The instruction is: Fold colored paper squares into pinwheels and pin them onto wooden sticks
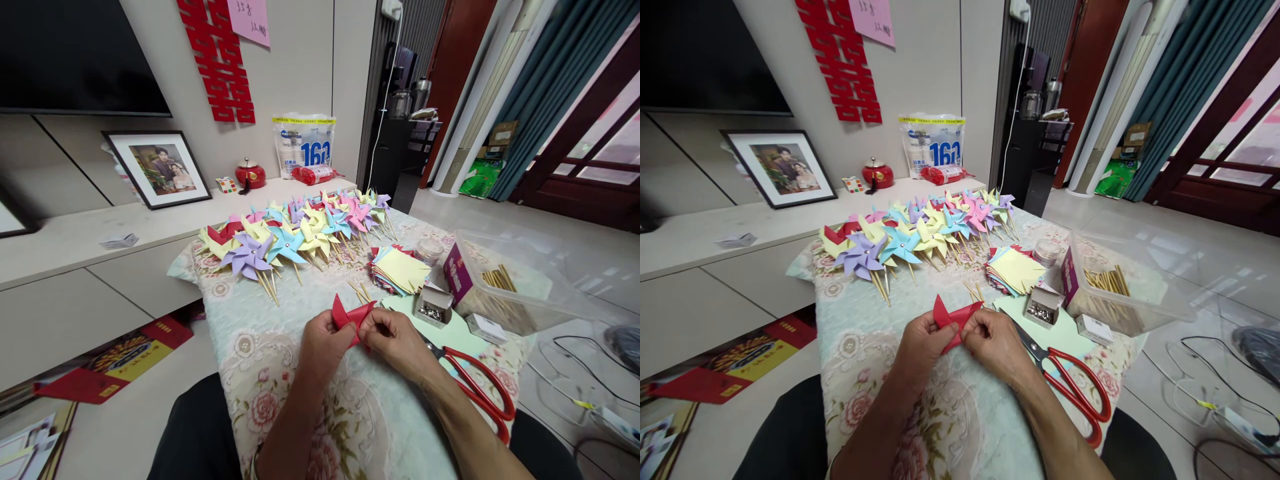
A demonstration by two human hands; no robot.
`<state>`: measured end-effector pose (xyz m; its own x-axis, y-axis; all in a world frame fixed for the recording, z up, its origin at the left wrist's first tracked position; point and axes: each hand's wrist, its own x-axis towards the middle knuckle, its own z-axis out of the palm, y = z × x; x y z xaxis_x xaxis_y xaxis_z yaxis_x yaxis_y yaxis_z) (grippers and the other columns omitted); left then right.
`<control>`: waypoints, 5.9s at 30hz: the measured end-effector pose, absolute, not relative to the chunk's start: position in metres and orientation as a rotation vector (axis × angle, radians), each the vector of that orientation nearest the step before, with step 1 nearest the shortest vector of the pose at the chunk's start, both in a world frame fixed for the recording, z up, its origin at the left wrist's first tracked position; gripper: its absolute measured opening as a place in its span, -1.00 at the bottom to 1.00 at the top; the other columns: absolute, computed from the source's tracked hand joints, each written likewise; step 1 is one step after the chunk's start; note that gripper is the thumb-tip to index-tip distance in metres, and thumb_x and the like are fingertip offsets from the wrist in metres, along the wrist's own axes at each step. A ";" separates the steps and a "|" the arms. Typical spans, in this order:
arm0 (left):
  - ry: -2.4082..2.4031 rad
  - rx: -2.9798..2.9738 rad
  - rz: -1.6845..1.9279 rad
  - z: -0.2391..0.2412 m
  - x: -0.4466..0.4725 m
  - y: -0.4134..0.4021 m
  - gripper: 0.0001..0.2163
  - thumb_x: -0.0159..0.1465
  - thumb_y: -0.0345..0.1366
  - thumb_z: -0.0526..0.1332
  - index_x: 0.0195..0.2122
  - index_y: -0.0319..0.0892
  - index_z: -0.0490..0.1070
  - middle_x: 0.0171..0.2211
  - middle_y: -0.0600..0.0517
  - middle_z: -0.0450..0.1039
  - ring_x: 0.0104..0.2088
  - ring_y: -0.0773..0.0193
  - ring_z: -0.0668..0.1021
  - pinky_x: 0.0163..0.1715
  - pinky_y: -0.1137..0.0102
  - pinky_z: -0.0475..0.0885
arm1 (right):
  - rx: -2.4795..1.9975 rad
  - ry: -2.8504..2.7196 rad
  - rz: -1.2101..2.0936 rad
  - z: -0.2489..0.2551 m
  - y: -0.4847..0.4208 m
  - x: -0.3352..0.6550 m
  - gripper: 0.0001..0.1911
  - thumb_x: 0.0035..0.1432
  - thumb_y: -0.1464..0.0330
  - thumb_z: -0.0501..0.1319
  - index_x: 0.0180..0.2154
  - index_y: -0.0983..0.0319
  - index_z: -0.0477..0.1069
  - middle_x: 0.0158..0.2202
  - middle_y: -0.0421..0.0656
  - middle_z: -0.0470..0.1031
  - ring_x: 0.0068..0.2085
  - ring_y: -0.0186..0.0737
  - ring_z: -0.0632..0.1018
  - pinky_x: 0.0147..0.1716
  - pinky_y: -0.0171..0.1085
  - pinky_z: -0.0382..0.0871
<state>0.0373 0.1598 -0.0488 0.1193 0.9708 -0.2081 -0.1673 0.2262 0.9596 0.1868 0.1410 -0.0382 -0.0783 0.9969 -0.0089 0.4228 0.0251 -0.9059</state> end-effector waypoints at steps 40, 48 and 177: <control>1.030 1.379 0.574 -0.027 0.017 0.184 -0.89 -0.15 -0.36 0.36 -0.67 -0.19 0.43 -0.74 0.15 0.26 -0.68 0.39 0.29 -0.67 0.48 0.08 | -1.165 -1.469 1.328 -0.038 0.141 0.195 -0.22 -0.01 0.45 0.27 0.28 0.32 0.20 -0.43 -0.31 0.35 -0.42 -0.34 0.34 -0.41 -0.32 0.17; 1.067 1.535 0.389 -0.024 0.017 0.190 -0.87 -0.09 -0.29 0.30 -0.61 -0.20 0.37 -0.68 0.17 0.24 -0.63 0.41 0.25 -0.62 0.47 0.06 | -1.234 -1.536 1.251 -0.040 0.141 0.196 -0.23 0.00 0.48 0.25 0.29 0.29 0.22 -0.47 -0.32 0.31 -0.45 -0.35 0.29 -0.47 -0.35 0.12; 1.078 0.928 1.004 -0.053 0.023 0.157 -0.83 -0.07 -0.29 0.36 -0.47 -0.29 0.52 -0.53 0.04 0.51 -0.52 0.34 0.42 -0.49 0.46 0.28 | -1.207 -1.848 0.804 -0.031 0.138 0.184 -0.85 0.04 0.56 0.16 -0.49 0.23 0.38 -0.33 -0.16 0.40 -0.27 -0.21 0.44 -0.25 -0.26 0.27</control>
<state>0.0234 0.1575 -0.0527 0.1631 0.9543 -0.2503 -0.1825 0.2785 0.9429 0.1838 0.1381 -0.0315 -0.2524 0.9318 0.2608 0.4442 0.3510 -0.8243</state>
